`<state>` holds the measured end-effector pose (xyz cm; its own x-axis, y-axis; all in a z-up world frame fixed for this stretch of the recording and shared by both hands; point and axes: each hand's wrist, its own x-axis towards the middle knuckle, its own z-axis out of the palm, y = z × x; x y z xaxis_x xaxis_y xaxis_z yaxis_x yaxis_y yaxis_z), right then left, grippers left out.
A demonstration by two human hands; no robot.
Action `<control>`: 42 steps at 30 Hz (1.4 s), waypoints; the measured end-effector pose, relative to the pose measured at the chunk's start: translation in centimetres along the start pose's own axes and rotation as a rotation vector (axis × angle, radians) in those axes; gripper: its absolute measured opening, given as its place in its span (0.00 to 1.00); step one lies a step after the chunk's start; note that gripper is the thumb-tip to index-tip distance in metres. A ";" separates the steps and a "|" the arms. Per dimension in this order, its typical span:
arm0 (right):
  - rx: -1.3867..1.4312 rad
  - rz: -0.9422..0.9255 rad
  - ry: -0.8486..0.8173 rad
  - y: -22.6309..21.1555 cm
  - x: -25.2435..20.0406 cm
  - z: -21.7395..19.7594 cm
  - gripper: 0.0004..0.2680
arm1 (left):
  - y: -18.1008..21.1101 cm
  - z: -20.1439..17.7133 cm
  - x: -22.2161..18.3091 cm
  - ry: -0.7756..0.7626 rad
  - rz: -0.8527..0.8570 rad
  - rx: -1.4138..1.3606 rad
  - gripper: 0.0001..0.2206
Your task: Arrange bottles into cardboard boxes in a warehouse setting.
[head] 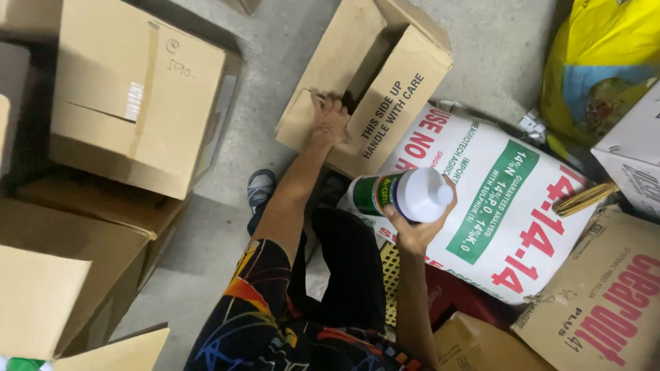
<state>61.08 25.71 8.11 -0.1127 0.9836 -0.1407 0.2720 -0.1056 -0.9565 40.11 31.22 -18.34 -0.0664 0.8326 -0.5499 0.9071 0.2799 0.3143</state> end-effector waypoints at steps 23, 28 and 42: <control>0.189 -0.137 -0.408 -23.2 -1.1 3.8 0.40 | -5.0 -22.0 -27.7 0.505 0.206 -0.266 0.13; 0.126 -0.153 -0.519 -26.1 -2.1 6.5 0.40 | -9.8 -24.3 -35.4 0.523 0.066 -0.306 0.13; -0.121 -0.222 -0.730 -26.6 -3.0 13.7 0.41 | -20.9 -18.5 -34.8 0.270 -0.483 0.325 0.13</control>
<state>41.07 23.60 30.45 -0.7671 0.6299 -0.1215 0.2668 0.1410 -0.9534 15.73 5.21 8.57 -0.5630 0.7519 -0.3430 0.8257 0.5298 -0.1938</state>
